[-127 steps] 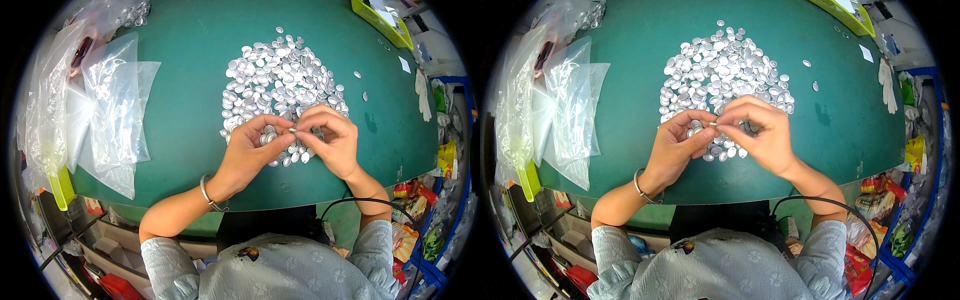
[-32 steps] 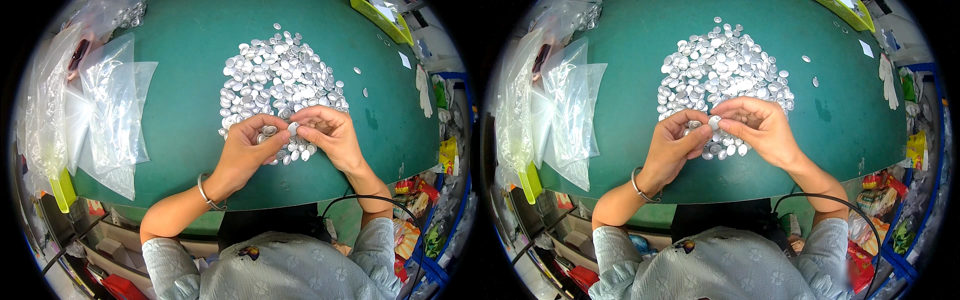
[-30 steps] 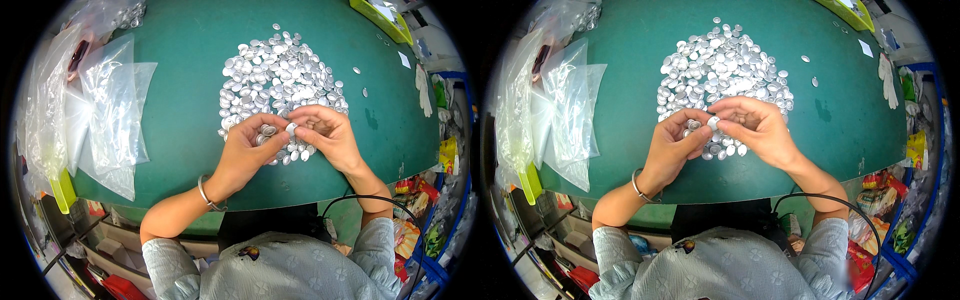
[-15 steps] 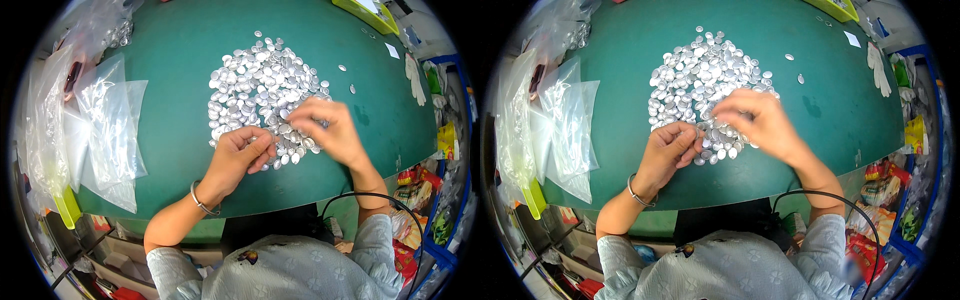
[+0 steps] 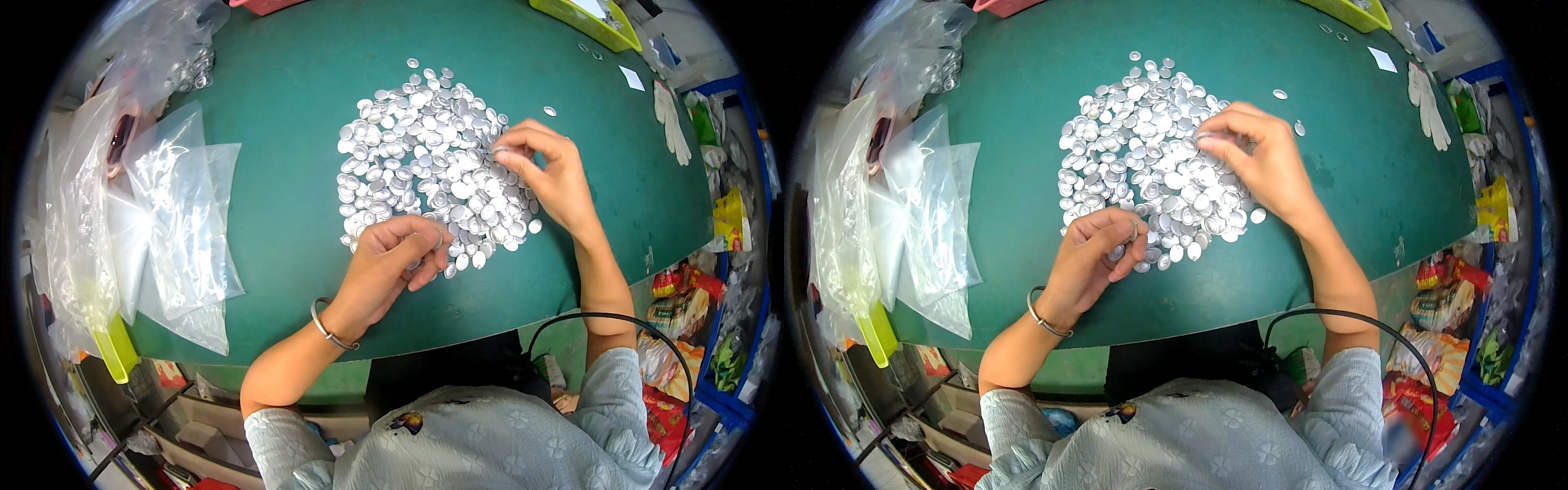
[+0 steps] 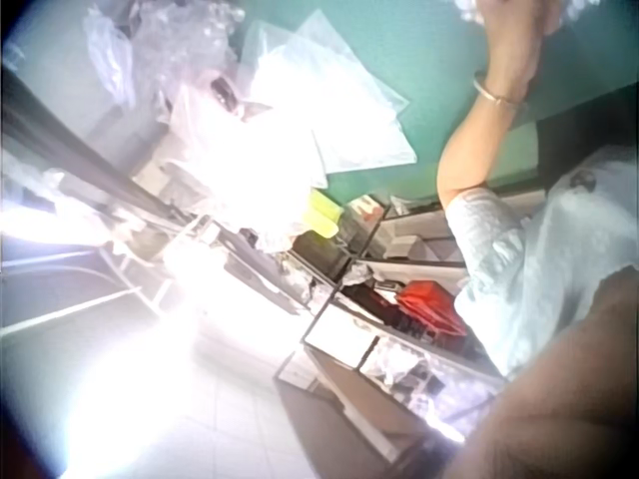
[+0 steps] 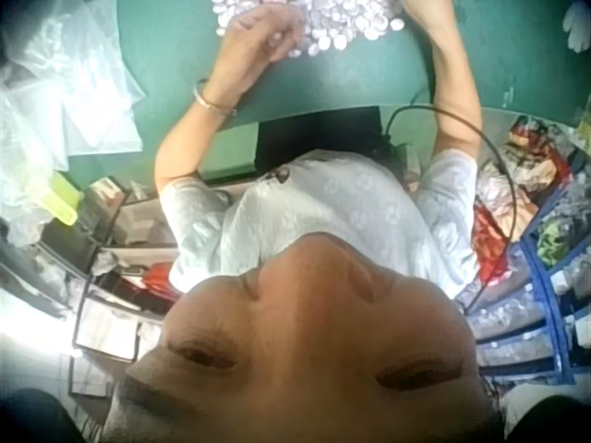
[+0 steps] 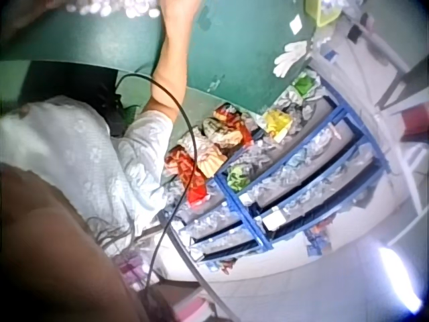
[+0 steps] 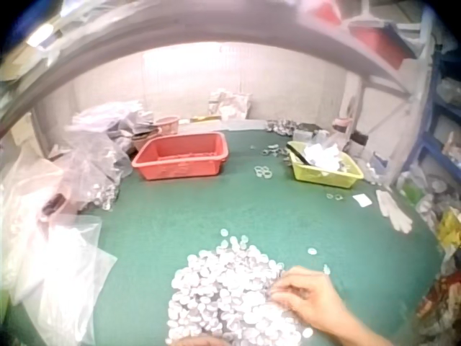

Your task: The person sits at a green table and repeatedly picks up small silver metal discs and rings from a large pile. They insert the rings into the discs by hand, creating small assembled units. The person holds a growing stack of these assembled units in their left hand while continuing to process the pile with their right hand.

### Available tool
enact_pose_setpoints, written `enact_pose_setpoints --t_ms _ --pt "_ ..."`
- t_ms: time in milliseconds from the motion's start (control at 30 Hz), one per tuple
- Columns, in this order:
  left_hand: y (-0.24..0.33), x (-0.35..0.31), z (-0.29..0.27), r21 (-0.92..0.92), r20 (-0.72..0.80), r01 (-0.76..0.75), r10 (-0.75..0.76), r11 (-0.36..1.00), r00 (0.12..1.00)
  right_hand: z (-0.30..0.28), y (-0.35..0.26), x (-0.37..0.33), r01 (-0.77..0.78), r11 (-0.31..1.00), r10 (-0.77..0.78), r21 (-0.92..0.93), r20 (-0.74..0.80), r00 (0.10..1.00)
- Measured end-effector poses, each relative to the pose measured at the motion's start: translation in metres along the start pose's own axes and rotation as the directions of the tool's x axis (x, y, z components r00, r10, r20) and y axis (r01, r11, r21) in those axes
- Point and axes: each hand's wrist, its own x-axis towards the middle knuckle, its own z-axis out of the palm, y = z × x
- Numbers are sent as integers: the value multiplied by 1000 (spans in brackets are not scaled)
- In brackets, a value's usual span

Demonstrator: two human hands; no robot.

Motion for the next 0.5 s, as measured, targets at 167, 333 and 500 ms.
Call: enact_pose_setpoints --t_ms 167,333,500 --pt "1 0 0 -33 -26 -15 14 999 1000 22 -16 -11 287 954 -293 87 67 954" --pt "0 -1 -1 -43 -24 -61 60 997 998 35 -22 -18 356 918 -375 175 92 922" --pt "-3 -2 -3 9 -5 -48 48 999 999 37 -24 -22 277 928 -310 248 105 945"
